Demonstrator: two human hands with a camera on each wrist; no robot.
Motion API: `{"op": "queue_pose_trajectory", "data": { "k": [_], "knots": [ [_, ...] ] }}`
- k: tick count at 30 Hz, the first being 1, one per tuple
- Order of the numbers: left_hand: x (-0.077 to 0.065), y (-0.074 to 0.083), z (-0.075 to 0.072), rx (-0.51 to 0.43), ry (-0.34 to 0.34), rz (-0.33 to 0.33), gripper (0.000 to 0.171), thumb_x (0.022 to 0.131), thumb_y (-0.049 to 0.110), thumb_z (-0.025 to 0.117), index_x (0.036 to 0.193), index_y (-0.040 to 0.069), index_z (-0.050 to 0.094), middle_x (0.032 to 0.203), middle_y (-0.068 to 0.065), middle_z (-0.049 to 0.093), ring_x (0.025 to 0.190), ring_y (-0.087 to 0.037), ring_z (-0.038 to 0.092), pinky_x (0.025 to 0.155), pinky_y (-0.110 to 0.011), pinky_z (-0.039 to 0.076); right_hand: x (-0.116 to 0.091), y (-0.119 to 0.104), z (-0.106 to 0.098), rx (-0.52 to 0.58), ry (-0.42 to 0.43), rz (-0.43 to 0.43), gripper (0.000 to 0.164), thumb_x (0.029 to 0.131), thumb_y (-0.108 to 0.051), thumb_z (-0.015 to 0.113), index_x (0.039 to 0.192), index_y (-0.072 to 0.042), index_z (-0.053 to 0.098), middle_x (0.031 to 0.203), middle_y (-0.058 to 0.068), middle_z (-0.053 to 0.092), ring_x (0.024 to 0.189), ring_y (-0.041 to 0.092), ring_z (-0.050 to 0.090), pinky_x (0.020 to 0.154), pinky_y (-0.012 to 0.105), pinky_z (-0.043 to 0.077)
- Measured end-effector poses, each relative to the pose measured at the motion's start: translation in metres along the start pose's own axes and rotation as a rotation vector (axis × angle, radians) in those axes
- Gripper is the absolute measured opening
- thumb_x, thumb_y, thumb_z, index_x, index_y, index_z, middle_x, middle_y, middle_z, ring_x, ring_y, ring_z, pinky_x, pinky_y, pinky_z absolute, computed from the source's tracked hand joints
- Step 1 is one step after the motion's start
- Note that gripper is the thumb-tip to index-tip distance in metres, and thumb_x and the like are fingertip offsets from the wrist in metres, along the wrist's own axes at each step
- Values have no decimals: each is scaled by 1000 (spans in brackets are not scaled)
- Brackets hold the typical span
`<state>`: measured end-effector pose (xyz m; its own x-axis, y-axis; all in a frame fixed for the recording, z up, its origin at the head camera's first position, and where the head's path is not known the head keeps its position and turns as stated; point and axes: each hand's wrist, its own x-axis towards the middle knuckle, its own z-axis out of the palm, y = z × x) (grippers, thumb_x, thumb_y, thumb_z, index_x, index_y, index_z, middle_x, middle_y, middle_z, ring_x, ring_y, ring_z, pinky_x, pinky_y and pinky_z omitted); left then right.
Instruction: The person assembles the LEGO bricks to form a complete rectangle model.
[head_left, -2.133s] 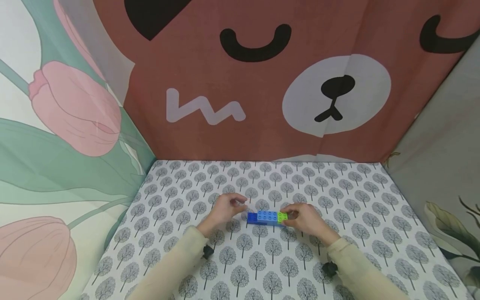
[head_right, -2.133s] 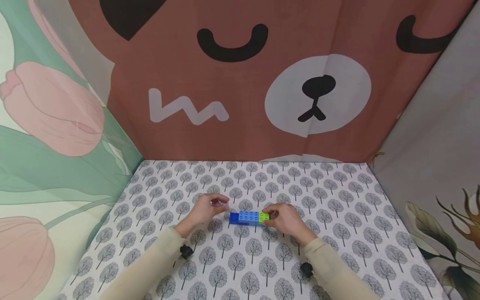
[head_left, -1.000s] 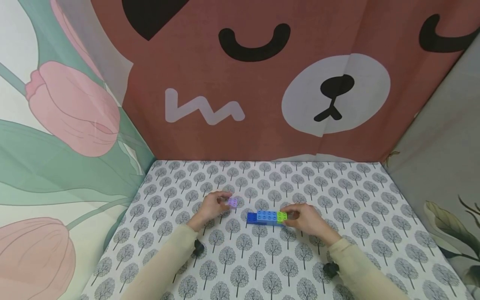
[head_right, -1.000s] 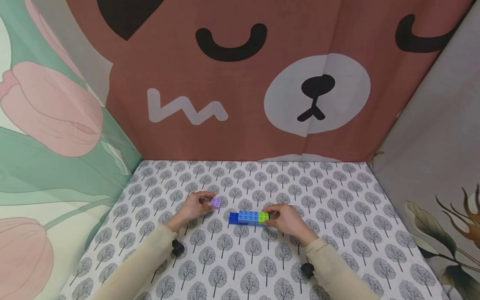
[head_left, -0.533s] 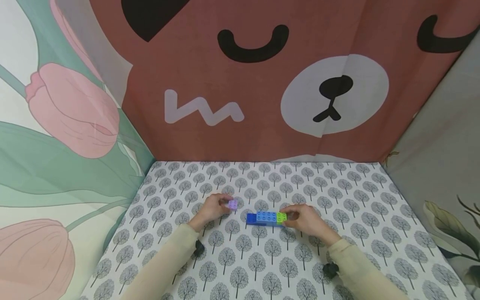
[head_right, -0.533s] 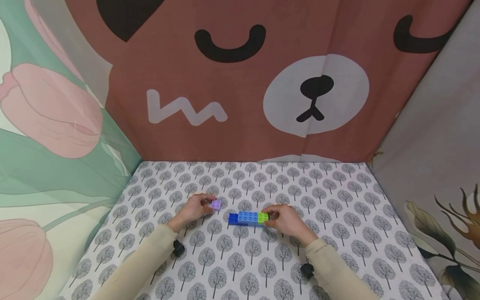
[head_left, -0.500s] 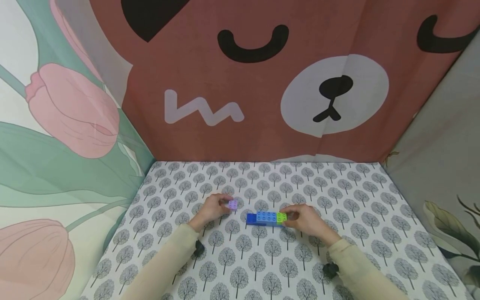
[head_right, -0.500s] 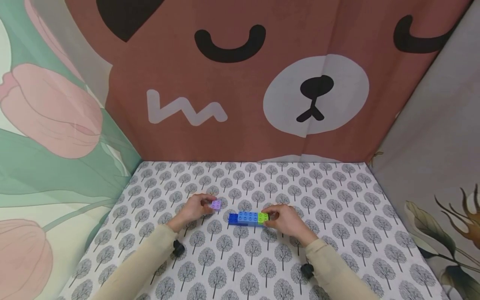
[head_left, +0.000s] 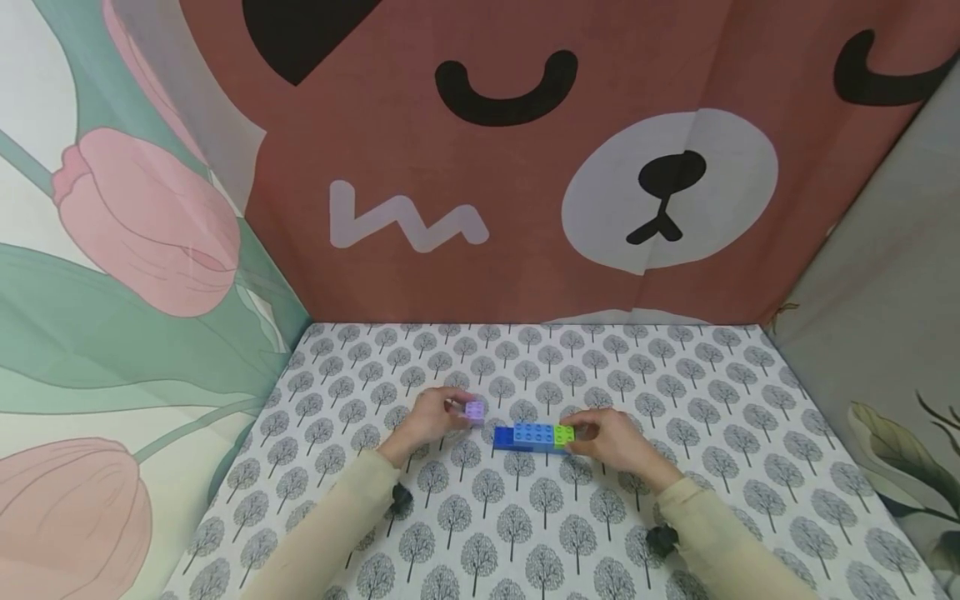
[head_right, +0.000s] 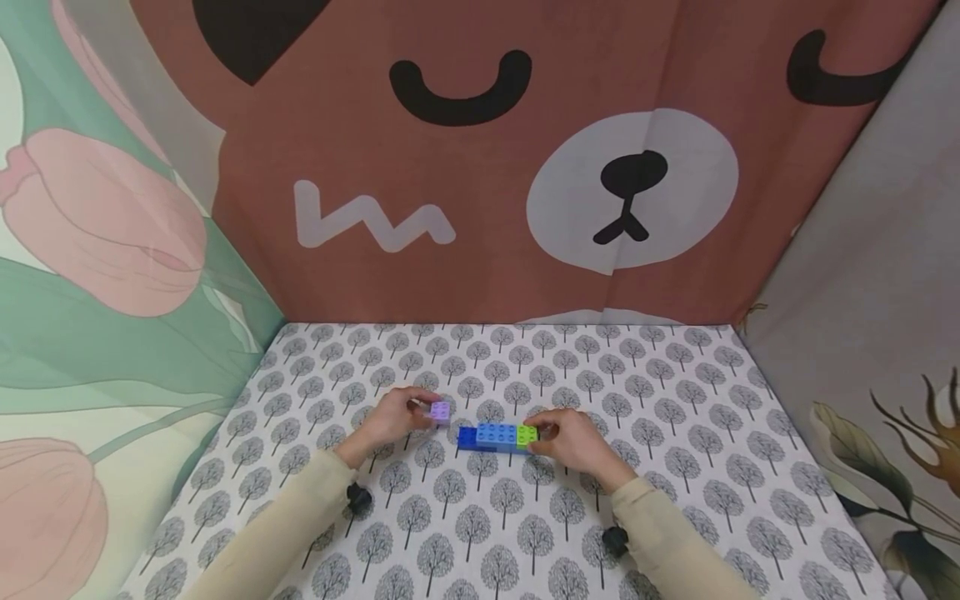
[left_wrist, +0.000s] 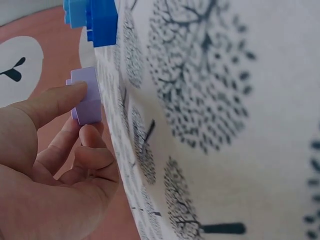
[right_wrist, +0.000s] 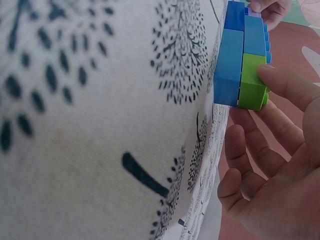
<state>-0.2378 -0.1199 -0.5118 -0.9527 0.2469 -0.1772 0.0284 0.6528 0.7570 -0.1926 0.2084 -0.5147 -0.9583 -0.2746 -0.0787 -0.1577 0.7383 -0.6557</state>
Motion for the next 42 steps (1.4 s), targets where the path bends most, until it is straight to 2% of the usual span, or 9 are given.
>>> {"op": "queue_pose_trajectory", "data": {
  "k": [6, 12, 19, 26, 34, 42],
  "knots": [
    [-5, 9, 2, 11, -32, 40, 42, 81, 15, 80, 120, 24, 70, 98, 1, 69, 80, -14, 61, 65, -28, 54, 0, -1, 0, -6, 9, 7, 40, 76, -26, 85, 115, -24, 74, 100, -2, 73, 82, 8, 61, 71, 29, 52],
    [-9, 15, 8, 2, -42, 95, 42, 78, 12, 83, 118, 19, 71, 105, -2, 67, 80, -13, 60, 63, -27, 53, 0, -2, 0, -2, 9, 20, 40, 76, -26, 85, 114, -25, 74, 99, -2, 72, 81, 9, 61, 70, 29, 51],
    [-11, 22, 15, -1, -62, 96, 44, 76, 15, 84, 117, 22, 71, 102, -1, 68, 82, -14, 60, 65, -28, 53, 0, -3, -2, -7, 3, 7, 39, 77, -26, 84, 115, -25, 74, 103, -1, 73, 83, 8, 62, 71, 29, 53],
    [-13, 25, 19, -9, -81, 117, 42, 76, 13, 84, 115, 21, 71, 105, -2, 69, 79, -13, 59, 63, -27, 52, 0, -3, -1, -5, -1, 19, 41, 77, -26, 84, 117, -24, 73, 99, -3, 72, 82, 9, 61, 70, 28, 51],
    [-12, 24, 25, 22, -93, 157, 40, 77, 12, 83, 115, 19, 71, 117, -2, 69, 79, -10, 59, 63, -24, 52, -1, -3, 1, 0, 11, 7, 39, 77, -23, 84, 115, -23, 74, 98, -2, 71, 82, 10, 60, 70, 30, 51],
    [-10, 22, 29, 52, -107, 171, 40, 77, 17, 84, 115, 21, 71, 117, 0, 68, 85, -10, 60, 70, -25, 53, -1, -3, 1, -13, 16, -3, 39, 77, -24, 84, 115, -24, 74, 98, -2, 72, 81, 9, 60, 70, 29, 51]
  ]
}}
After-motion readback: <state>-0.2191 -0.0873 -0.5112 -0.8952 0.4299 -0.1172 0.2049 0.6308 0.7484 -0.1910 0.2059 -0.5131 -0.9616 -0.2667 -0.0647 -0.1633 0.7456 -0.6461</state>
